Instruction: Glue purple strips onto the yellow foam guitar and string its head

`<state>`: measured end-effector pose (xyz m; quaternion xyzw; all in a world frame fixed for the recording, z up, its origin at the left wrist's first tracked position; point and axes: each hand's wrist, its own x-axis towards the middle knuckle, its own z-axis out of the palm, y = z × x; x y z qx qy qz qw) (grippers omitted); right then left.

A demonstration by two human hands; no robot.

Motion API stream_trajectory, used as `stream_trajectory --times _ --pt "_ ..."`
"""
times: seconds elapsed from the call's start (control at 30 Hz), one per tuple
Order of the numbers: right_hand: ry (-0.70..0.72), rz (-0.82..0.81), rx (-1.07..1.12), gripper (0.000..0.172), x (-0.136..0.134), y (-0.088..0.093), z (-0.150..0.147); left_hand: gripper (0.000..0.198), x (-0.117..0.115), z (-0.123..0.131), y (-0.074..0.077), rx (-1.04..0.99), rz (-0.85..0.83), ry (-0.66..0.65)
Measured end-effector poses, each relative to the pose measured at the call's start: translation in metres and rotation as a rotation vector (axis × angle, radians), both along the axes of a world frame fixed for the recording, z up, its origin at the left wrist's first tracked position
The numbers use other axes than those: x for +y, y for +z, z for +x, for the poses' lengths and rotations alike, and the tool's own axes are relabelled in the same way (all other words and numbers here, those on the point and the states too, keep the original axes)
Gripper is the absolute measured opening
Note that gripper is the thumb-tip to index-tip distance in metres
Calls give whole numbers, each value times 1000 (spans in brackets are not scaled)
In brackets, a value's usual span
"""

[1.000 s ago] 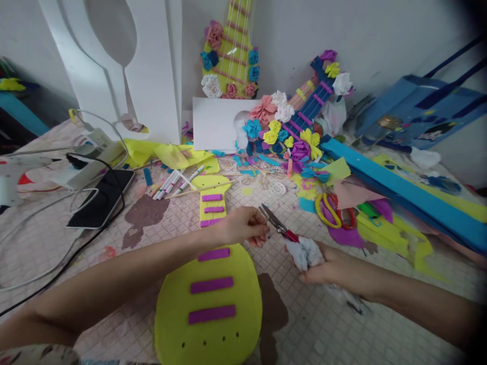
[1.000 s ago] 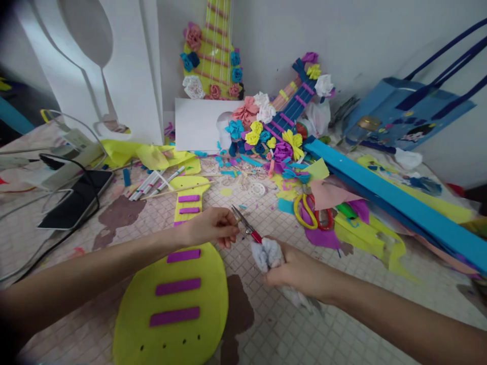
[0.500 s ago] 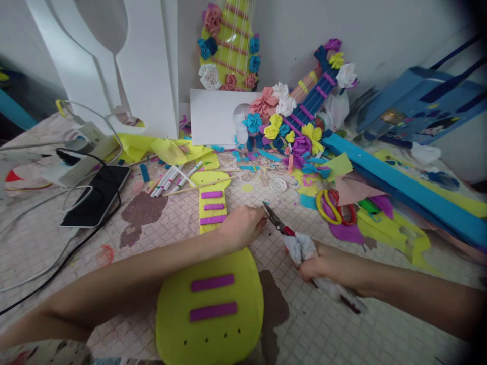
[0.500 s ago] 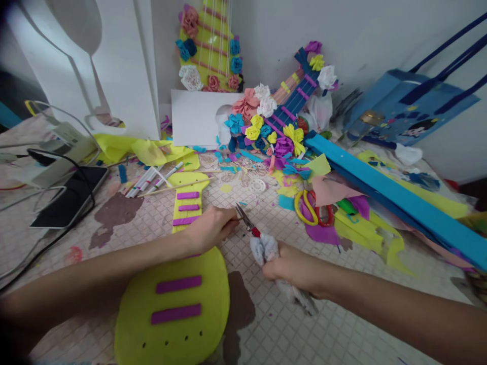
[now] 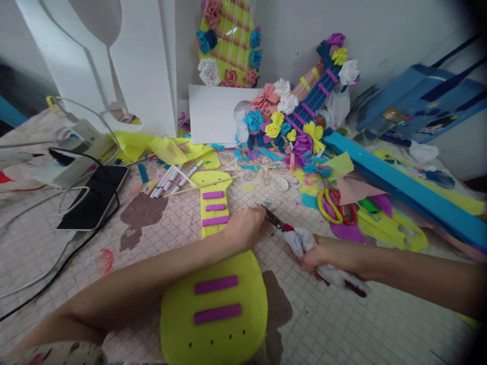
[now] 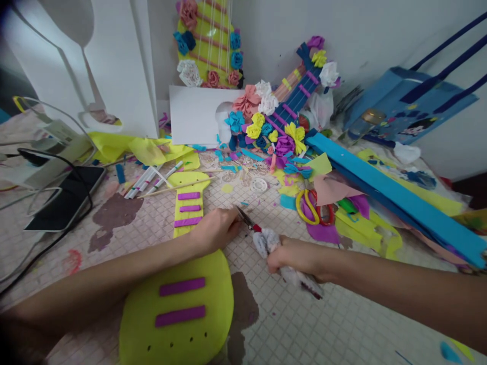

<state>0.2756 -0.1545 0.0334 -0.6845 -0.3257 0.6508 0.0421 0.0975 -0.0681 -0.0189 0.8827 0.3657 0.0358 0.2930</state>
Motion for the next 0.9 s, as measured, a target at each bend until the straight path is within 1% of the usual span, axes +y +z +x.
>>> stream_trajectory --times 0.1,0.23,0.3,0.43,0.57,0.73,0.9 --pt "16 -47 46 9 1 1 4 20 0 0 -1 5 5 -5" --pt "7 -53 52 19 1 5 2 23 -1 0 -3 -14 37 -8" --pt "7 -17 4 20 0 6 -2 24 -1 0 -5 -10 45 -9" --pt "58 95 -121 5 -3 3 -9 26 -1 -1 -8 -10 46 -16" --pt "92 131 -161 12 -2 2 -10 26 -2 0 -9 -25 68 -17" --pt "97 69 -132 10 2 3 -5 27 -3 1 -7 -3 76 -19" --pt "139 15 -158 13 3 -4 2 22 -5 3 -4 61 111 -1"
